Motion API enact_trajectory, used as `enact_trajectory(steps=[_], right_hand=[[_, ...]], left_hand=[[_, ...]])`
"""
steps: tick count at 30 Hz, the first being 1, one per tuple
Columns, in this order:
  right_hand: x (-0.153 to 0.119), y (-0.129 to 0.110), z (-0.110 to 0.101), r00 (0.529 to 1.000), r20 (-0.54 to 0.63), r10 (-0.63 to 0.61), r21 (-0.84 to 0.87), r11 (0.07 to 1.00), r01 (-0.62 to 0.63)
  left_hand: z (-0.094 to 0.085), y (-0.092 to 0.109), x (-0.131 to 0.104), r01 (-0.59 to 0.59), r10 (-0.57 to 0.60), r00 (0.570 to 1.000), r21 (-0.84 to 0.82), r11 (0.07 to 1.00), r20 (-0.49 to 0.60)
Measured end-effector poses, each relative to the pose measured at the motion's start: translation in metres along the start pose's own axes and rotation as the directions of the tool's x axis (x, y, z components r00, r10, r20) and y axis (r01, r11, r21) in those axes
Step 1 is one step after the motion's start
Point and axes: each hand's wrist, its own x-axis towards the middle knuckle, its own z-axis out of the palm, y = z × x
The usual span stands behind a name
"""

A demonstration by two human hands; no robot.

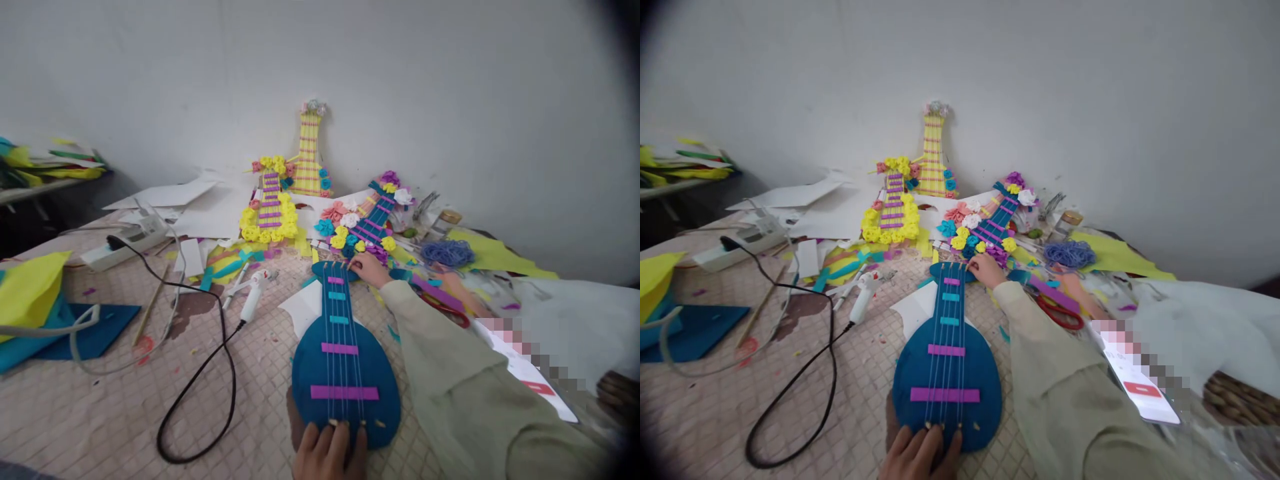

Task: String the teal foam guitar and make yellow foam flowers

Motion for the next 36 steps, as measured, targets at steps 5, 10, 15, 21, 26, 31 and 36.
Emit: enact_trajectory(steps=[5, 10, 15, 21, 26, 31, 36], right_hand=[[-0.021, -0.014, -0.007, 0.999, -0.042, 0.001, -0.064, 0.998, -0.004], [-0.04, -0.032, -0.023, 0.998, -0.055, -0.04, -0.134, 0.991, 0.033], [-0.057, -0.05, -0.042, 0.995, -0.023, -0.101, -0.195, 0.976, 0.095], [-0.083, -0.068, -0.048, 0.984, 0.11, -0.141, -0.196, 0.967, 0.161], [-0.109, -0.085, -0.055, 0.974, 0.185, -0.134, -0.143, 0.976, 0.162], [-0.133, -0.1, -0.071, 0.965, 0.233, -0.123, -0.111, 0.982, 0.152], [-0.157, -0.118, -0.088, 0.957, 0.267, -0.115, -0.118, 0.981, 0.151]], left_hand=[[-0.003, -0.003, -0.005, -0.03, 0.033, 0.998, -0.047, 0.998, 0.061], [-0.001, -0.002, -0.009, -0.004, 0.012, 0.995, -0.079, 0.997, 0.104], [0.001, 0.001, -0.003, 0.056, -0.055, 0.998, -0.115, 0.992, 0.01], [-0.019, -0.002, 0.012, -0.003, 0.028, 0.983, -0.137, 0.991, 0.182], [-0.025, -0.003, 0.013, 0.021, 0.019, 0.96, -0.141, 0.99, 0.278], [-0.024, -0.003, 0.013, 0.03, 0.015, 0.949, -0.136, 0.99, 0.316], [-0.027, -0.004, 0.015, 0.001, 0.046, 0.934, -0.13, 0.992, 0.353]])
